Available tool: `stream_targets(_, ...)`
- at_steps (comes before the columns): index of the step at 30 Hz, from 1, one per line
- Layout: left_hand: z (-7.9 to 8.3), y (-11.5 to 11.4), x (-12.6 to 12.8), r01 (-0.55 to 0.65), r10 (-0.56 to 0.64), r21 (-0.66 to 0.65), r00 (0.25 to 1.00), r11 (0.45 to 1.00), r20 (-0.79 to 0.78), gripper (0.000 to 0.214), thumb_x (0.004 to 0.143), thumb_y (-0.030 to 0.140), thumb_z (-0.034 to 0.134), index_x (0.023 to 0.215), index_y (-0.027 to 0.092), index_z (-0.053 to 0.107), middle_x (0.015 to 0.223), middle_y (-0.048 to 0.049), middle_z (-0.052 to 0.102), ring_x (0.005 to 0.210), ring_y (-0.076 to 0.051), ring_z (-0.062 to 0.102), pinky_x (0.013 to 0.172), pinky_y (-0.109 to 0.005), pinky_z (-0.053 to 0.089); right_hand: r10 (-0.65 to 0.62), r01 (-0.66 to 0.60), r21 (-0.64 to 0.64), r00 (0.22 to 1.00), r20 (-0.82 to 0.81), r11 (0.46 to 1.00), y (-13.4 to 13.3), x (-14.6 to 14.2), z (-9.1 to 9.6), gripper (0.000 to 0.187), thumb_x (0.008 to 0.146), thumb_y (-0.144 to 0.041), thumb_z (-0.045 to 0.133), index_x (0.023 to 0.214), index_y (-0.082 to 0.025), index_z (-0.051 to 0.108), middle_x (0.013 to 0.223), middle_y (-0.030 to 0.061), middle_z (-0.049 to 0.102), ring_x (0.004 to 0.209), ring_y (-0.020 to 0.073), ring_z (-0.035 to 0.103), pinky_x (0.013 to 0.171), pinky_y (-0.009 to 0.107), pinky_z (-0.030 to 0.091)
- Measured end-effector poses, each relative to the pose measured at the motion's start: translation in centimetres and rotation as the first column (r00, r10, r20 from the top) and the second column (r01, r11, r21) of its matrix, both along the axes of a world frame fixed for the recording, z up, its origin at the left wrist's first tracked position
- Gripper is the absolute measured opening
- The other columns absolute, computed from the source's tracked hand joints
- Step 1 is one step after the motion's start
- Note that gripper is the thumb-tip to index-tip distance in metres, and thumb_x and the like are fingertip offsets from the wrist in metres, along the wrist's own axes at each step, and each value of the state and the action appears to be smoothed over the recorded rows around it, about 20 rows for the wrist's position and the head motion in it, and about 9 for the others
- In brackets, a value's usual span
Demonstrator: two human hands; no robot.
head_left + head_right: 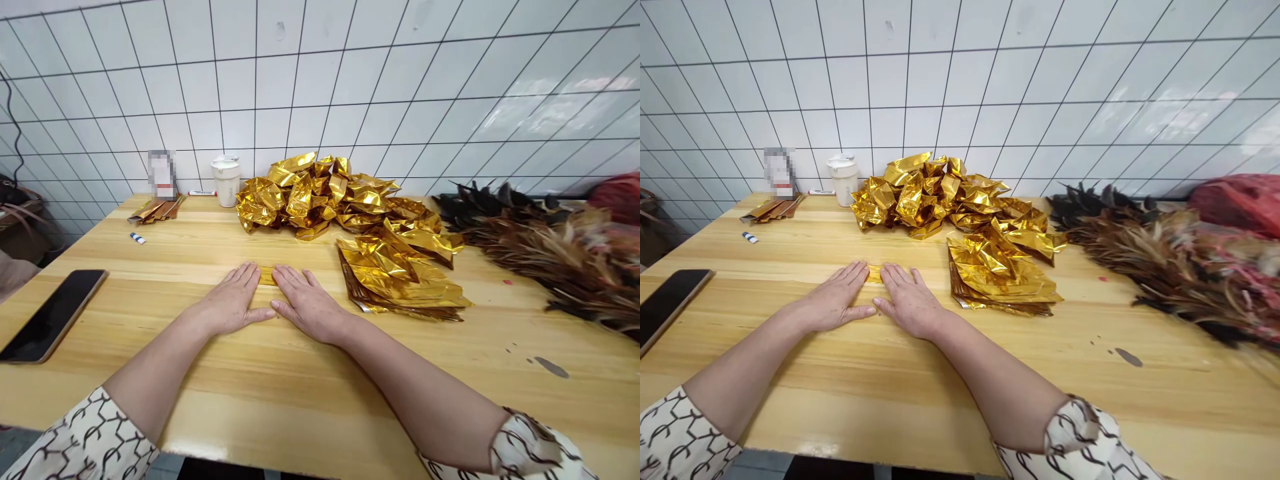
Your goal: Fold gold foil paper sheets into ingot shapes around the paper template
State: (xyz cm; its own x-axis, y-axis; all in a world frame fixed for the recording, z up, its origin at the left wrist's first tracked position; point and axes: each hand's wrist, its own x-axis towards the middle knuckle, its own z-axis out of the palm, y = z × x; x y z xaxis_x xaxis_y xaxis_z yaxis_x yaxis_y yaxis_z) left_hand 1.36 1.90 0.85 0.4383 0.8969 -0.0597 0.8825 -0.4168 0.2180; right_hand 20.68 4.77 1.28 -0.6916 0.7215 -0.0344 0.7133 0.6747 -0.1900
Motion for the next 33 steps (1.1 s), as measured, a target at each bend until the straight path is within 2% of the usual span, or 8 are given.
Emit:
stream_targets(4, -0.6, 0.2, -0.2, -0.001, -0.002, 0.059, 0.999, 0.998, 0.039, 0.078, 0.090, 0.063, 0.032, 0.143, 0.006, 0.031, 0.152, -0.0183, 0.023, 0.142, -0.027, 0.020, 0.115, -0.040, 0.022, -0.007, 0.007, 0.004, 1.000, -0.022, 1.000, 0.0, 0.6, 0.0, 0.062, 0.095, -0.045, 0.030, 0.145, -0.008, 0.032, 0.151, 0.0186, 0.029, 0.141, 0.0274, 0.022, 0.113, 0.053, 0.020)
stream_targets(8, -0.9, 0.5, -0.5, -0.026, 0.016, 0.133, 0.997, 0.991, 0.070, 0.059, 0.094, 0.049, 0.035, 0.138, 0.009, 0.040, 0.148, -0.0159, 0.035, 0.139, -0.025, 0.030, 0.114, -0.039, 0.026, -0.029, 0.029, 0.008, 0.999, -0.033, 1.000, 0.0, 0.8, 0.2, 0.057, 0.095, -0.038, 0.031, 0.142, -0.006, 0.036, 0.149, 0.0199, 0.034, 0.140, 0.0265, 0.026, 0.113, 0.052, 0.020)
stream_targets(15, -0.6, 1.1, -1.0, -0.073, 0.057, 0.207, 0.995, 0.976, 0.081, 0.036, 0.093, 0.026, 0.041, 0.124, 0.016, 0.056, 0.135, -0.0097, 0.055, 0.129, -0.023, 0.046, 0.111, -0.041, 0.034, -0.084, 0.089, 0.052, 0.993, -0.085, 0.995, 0.3, 0.7, 0.6, 0.042, 0.092, -0.023, 0.036, 0.130, -0.012, 0.053, 0.139, 0.0167, 0.049, 0.133, 0.0246, 0.040, 0.110, 0.053, 0.026)
stream_targets(24, -0.3, 1.5, -1.3, -0.124, 0.101, 0.241, 0.989, 0.963, 0.105, 0.027, 0.087, 0.015, 0.045, 0.099, 0.021, 0.068, 0.113, -0.0053, 0.068, 0.114, -0.022, 0.059, 0.108, -0.040, 0.040, -0.122, 0.137, 0.095, 0.981, -0.148, 0.986, 0.5, 0.9, 0.3, 0.036, 0.091, -0.019, 0.040, 0.119, -0.019, 0.062, 0.131, 0.0129, 0.058, 0.125, 0.0244, 0.049, 0.107, 0.052, 0.030)
stream_targets(33, -0.4, 1.6, -1.4, -0.122, 0.087, 0.263, 0.986, 0.957, 0.141, 0.030, 0.091, 0.017, 0.040, 0.102, 0.019, 0.068, 0.114, -0.0064, 0.068, 0.112, -0.021, 0.059, 0.104, -0.039, 0.044, -0.150, 0.164, 0.095, 0.980, -0.133, 0.982, 0.5, 0.7, 0.4, 0.035, 0.091, -0.017, 0.040, 0.117, -0.016, 0.063, 0.129, 0.0139, 0.060, 0.123, 0.0244, 0.050, 0.105, 0.049, 0.032)
